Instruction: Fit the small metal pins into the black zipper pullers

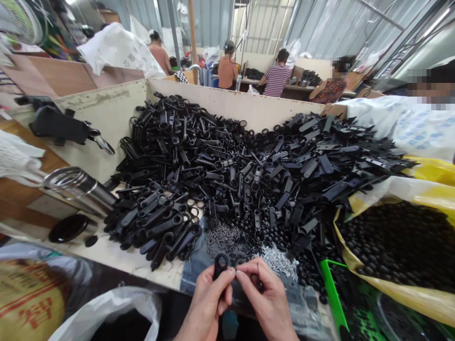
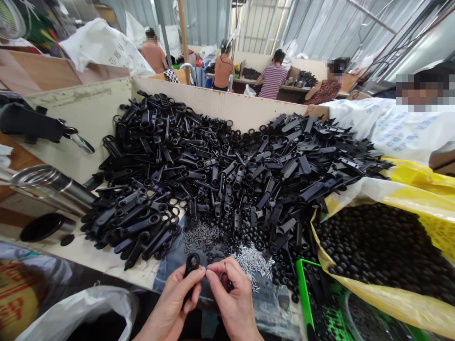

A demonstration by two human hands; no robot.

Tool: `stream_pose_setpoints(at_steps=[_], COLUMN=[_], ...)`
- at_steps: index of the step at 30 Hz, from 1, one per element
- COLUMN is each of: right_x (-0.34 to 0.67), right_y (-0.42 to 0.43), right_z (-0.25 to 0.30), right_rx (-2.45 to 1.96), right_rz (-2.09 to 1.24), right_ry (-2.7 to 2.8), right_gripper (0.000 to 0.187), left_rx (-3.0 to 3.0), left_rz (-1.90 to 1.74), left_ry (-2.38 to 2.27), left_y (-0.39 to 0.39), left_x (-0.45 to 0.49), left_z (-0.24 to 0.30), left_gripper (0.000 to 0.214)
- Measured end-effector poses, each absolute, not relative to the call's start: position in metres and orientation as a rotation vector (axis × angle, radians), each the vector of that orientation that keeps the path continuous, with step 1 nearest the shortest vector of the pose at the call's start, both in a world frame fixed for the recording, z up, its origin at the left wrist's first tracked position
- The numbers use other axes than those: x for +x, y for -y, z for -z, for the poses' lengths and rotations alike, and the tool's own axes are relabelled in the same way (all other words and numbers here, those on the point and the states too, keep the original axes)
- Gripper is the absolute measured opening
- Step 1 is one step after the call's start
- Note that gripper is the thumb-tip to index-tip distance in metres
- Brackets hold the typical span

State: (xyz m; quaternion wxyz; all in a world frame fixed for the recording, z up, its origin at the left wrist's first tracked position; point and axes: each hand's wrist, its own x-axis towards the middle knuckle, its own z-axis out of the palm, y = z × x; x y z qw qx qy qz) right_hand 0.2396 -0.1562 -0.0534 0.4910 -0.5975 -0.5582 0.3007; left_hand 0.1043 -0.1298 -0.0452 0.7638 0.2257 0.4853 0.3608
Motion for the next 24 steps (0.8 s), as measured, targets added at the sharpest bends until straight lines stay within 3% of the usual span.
stream_pose_setpoints(at_steps=[10,24], right_x=[0.251,0.260], right_y=[0.168,0.166], right_z=[0.060,0.056], right_rx=[-1.384,-1.442], right_rz=[-0.689,-0.678], right_ry=[1.414,1.498], right_gripper=[0.014,0.012], left_rx=[0.325,0.384], left_rz=[-0.739,-0.569], left_ry=[-1.006,-0.915], left_y=[0.131,0.132], left_x=[0.115,0.096], left_z=[0.042,0.037], left_gripper=[0.041,0.031])
